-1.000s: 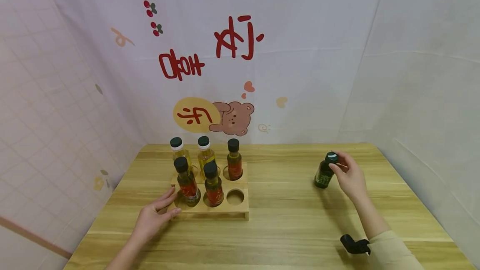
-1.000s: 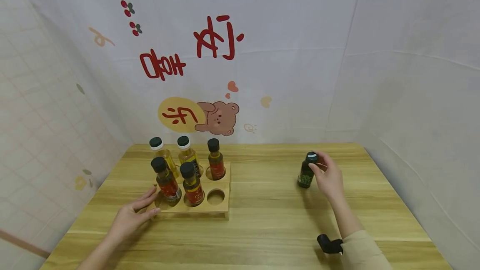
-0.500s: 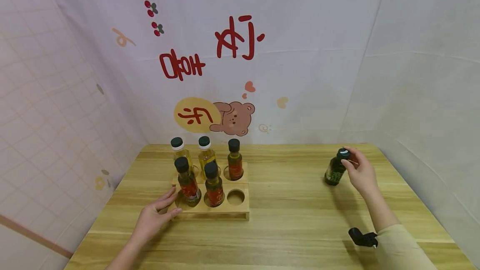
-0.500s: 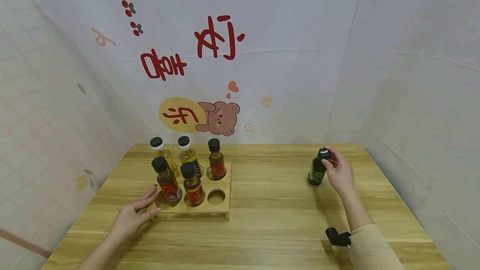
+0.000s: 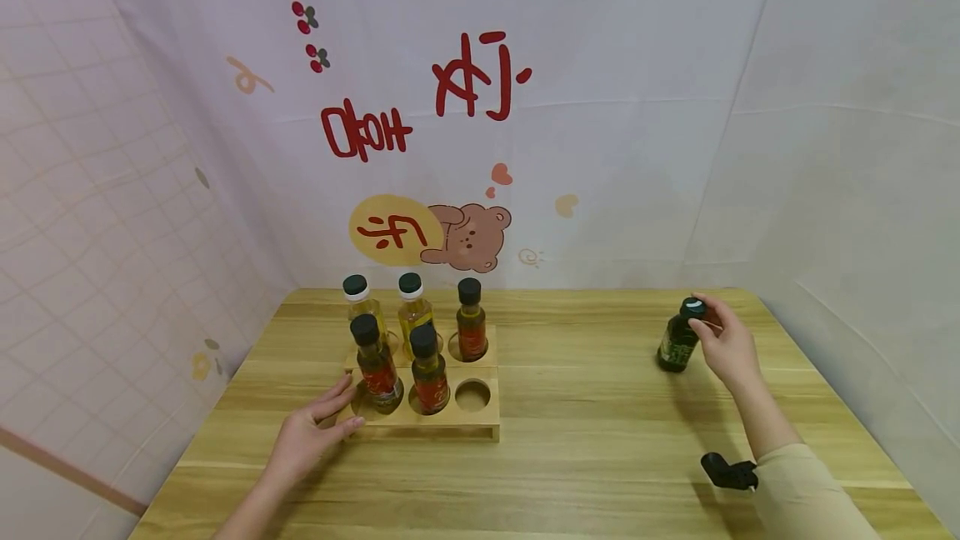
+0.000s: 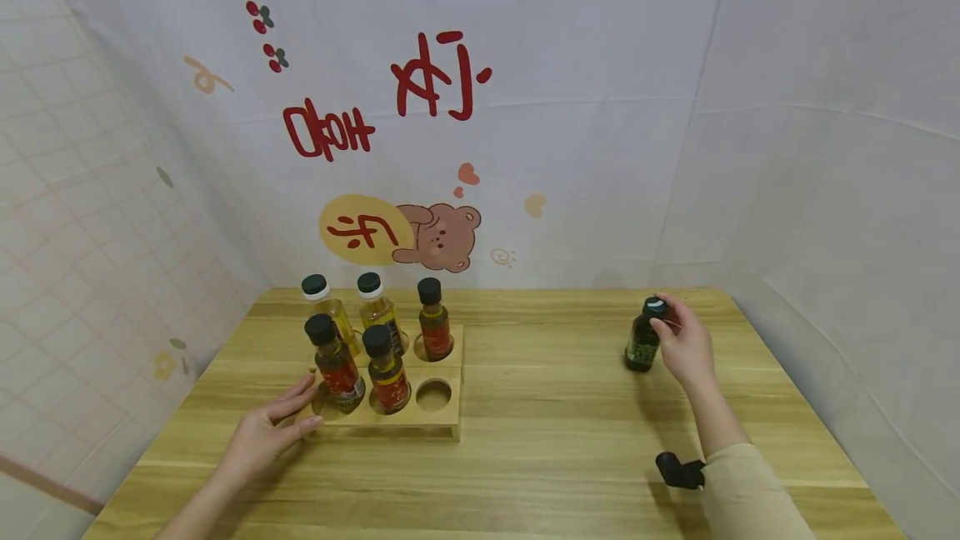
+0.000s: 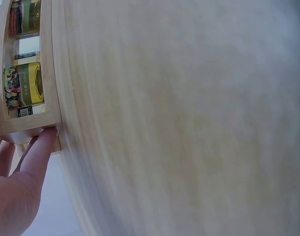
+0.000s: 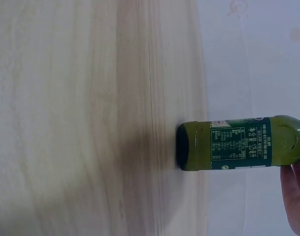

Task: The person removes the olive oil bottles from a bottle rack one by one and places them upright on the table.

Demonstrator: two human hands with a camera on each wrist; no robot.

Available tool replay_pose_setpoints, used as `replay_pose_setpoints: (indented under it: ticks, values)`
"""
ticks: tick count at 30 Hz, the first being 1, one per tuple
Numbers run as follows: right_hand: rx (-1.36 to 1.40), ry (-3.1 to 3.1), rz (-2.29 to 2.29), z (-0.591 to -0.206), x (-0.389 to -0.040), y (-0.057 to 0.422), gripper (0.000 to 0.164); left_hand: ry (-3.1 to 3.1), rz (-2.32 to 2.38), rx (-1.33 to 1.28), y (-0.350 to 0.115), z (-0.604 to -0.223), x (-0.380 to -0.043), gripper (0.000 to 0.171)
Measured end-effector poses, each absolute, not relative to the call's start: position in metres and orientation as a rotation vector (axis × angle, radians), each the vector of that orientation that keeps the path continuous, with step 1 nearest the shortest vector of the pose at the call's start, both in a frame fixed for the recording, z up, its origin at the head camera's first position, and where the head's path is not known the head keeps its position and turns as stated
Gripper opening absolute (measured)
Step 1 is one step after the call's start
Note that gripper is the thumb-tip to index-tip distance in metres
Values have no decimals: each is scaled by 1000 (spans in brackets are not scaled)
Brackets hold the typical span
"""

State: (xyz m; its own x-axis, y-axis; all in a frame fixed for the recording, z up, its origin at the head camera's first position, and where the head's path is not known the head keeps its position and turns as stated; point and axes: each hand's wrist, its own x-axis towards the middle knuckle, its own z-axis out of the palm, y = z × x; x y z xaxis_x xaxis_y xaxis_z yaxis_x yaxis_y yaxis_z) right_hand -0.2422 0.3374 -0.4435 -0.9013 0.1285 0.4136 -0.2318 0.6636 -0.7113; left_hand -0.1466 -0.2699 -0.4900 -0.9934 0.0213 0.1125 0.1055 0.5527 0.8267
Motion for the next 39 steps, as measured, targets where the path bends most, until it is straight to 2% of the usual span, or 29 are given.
replay_pose_setpoints:
  ticks: [24,39]
  values:
    - [3,-2421,1213,-455,-230,345,51,-2719,-1402,-84,-269,-491,-147,61]
    - [14,-2376,1142,-472,-203,344,42,-2711,-1414,-75,-270,-491,-147,57]
